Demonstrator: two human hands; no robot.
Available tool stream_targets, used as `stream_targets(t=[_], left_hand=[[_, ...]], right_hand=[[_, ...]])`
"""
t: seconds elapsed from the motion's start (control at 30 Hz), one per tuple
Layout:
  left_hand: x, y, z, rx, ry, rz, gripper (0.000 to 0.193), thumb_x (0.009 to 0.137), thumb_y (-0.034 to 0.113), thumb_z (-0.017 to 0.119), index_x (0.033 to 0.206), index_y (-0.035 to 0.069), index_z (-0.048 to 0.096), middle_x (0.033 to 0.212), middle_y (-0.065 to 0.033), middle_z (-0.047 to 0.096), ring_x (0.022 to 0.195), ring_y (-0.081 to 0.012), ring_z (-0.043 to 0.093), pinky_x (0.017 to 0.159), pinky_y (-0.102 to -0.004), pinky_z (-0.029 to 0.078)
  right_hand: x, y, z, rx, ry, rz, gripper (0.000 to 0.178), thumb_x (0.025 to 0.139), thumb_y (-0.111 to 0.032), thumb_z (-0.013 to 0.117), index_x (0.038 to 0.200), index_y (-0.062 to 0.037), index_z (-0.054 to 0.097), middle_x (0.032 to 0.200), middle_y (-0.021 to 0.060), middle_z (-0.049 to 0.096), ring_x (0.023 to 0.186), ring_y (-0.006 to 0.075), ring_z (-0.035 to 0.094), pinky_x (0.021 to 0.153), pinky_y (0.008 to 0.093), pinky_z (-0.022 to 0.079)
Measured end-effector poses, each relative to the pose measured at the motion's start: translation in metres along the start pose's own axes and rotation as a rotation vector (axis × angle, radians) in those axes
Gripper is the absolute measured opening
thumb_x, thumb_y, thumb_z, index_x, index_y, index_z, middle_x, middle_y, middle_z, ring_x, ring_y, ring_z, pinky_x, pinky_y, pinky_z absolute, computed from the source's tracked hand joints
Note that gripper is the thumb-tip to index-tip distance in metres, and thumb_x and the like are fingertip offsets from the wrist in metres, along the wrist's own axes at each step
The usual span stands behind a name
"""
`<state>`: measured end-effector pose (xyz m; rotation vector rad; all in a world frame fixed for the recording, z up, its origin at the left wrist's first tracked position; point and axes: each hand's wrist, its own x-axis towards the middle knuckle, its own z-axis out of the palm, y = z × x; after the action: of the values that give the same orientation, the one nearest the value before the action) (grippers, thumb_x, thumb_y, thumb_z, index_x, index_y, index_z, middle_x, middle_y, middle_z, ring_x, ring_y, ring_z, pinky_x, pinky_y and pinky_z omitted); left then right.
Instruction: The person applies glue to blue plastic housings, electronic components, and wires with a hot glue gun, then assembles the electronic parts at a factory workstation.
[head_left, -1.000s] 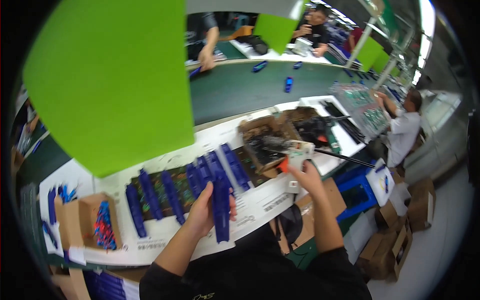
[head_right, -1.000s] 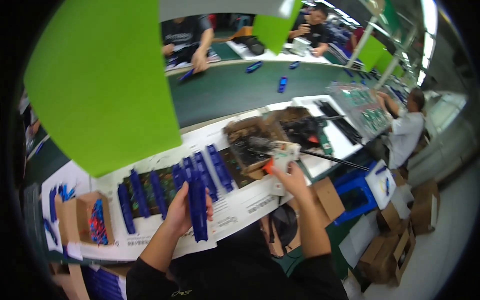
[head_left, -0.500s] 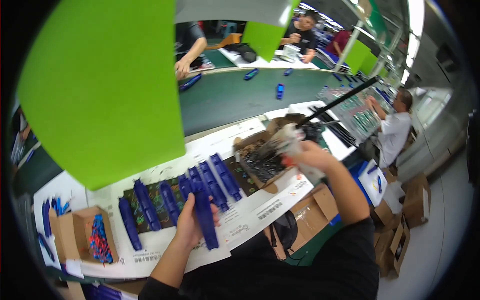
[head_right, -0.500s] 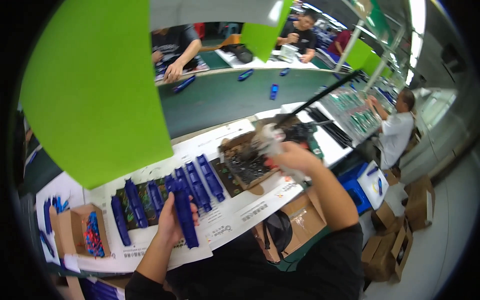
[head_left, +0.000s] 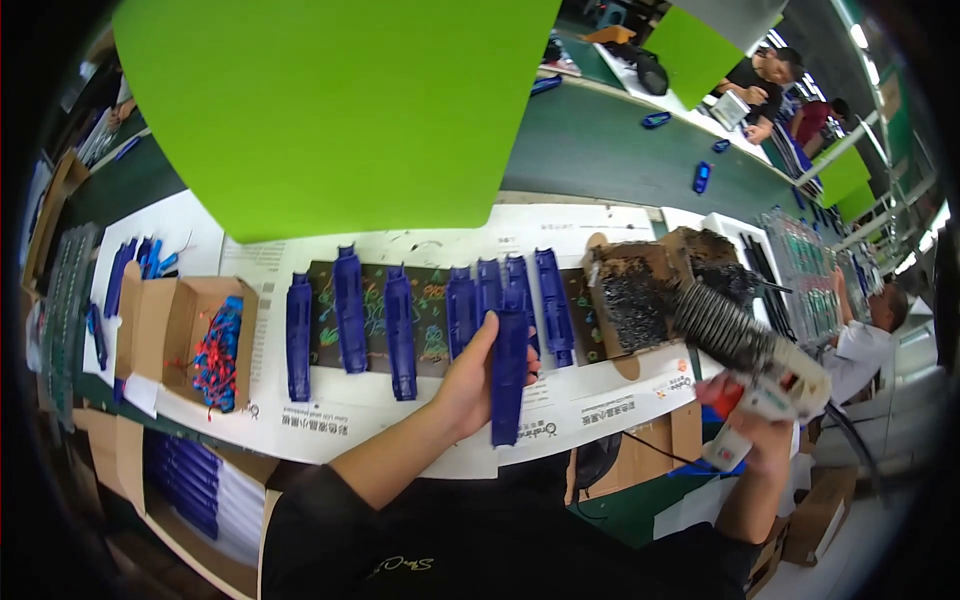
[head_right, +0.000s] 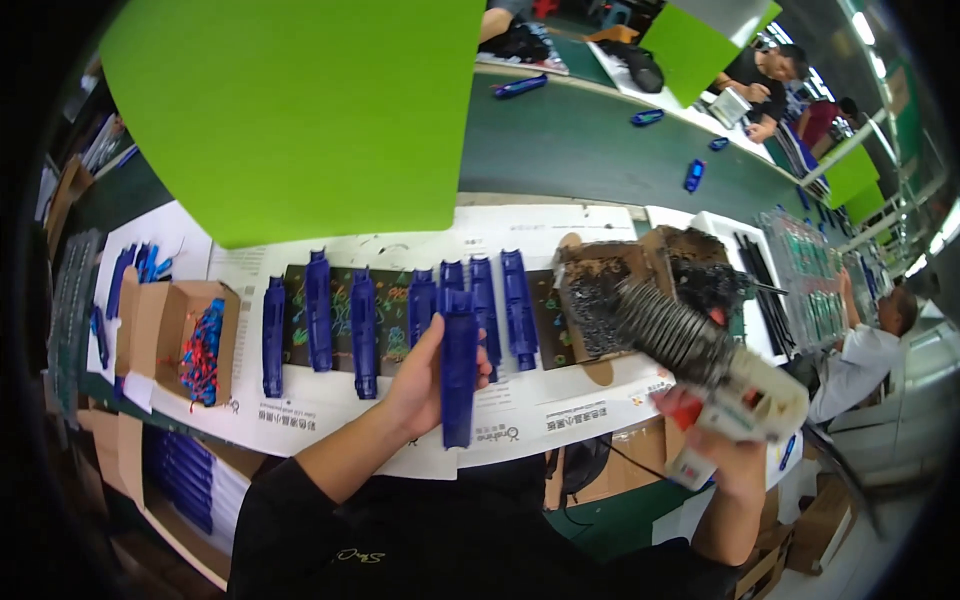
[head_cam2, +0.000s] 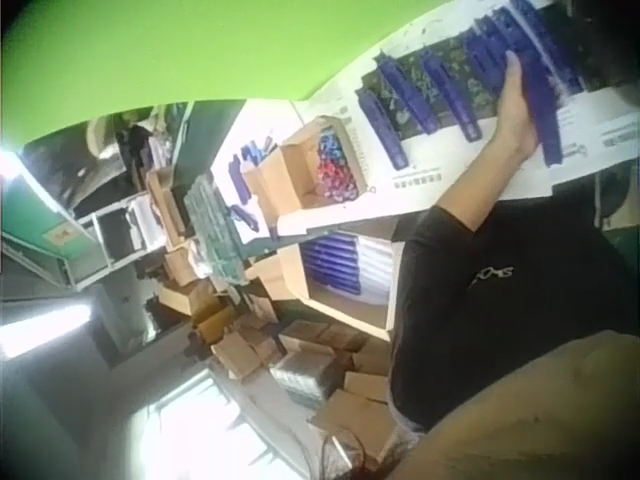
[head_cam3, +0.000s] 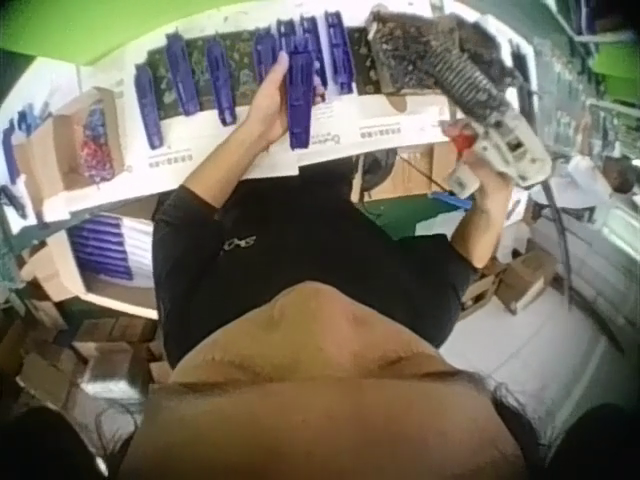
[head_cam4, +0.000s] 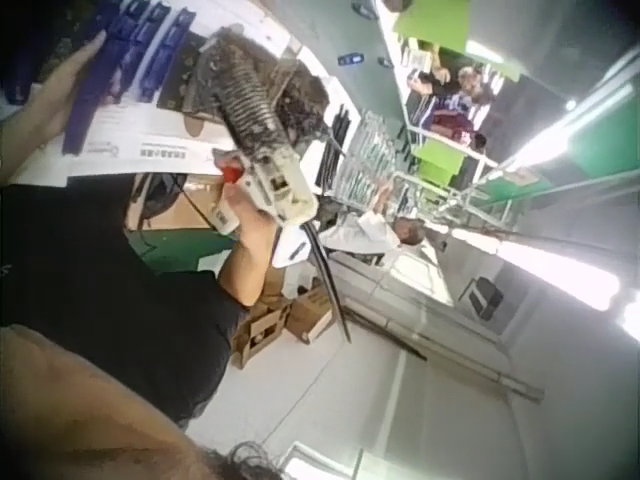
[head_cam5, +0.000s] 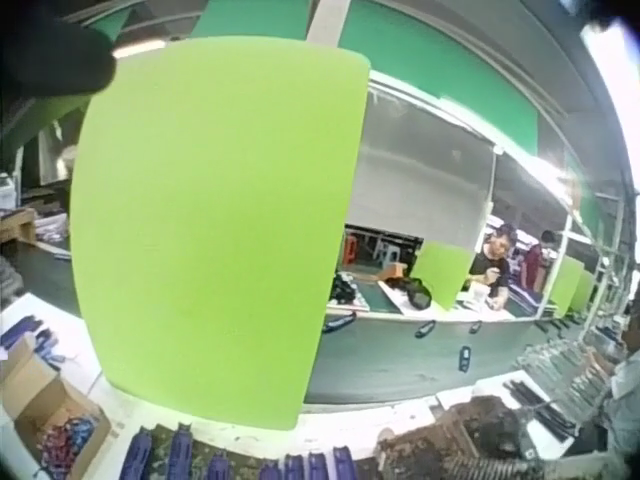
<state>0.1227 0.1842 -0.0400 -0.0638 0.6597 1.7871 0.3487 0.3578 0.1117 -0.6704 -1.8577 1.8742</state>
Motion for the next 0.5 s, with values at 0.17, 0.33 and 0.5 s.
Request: stream_targets(t=[0.17, 0.33, 0.5], left_hand=[[0.002, -0.005, -0.004, -0.010, 0.032, 0.031, 0.054, 0.094, 0.051, 0.031, 0.108, 0.004, 0.052, 0.085, -0.0050, 0.057, 0.078, -0.0148, 0.054, 0.071, -0.0285, 0.046], [-0.001, -0.004, -0.003, 0.003, 0.047, 0.048, 0.055, 0.094, 0.051, 0.031, 0.109, 0.003, 0.052, 0.086, -0.0046, 0.057, 0.079, -0.0144, 0.054, 0.072, -0.0280, 0.045], [-0.001, -0.006, -0.005, -0.006, 0.047, 0.044, 0.054, 0.094, 0.050, 0.031, 0.110, 0.003, 0.052, 0.086, -0.0045, 0.056, 0.080, -0.0147, 0.054, 0.075, -0.0275, 0.044]], right_hand=[[-0.001, 0.011, 0.031, -0.031, -0.327, 0.251, 0.048, 0.069, 0.007, 0.057, 0.116, 0.0056, 0.046, 0.100, 0.0167, 0.061, 0.096, 0.0246, 0.060, 0.088, 0.0342, 0.047], [0.005, 0.014, 0.037, -0.194, -0.382, 0.361, 0.038, 0.072, 0.004, 0.060, 0.109, 0.0028, 0.053, 0.094, 0.0098, 0.062, 0.090, 0.0184, 0.059, 0.079, 0.0289, 0.047], [0.002, 0.007, 0.053, -0.377, -0.350, 0.474, 0.030, 0.072, 0.001, 0.060, 0.101, -0.0003, 0.057, 0.088, 0.0064, 0.061, 0.083, 0.0149, 0.057, 0.073, 0.0259, 0.046]])
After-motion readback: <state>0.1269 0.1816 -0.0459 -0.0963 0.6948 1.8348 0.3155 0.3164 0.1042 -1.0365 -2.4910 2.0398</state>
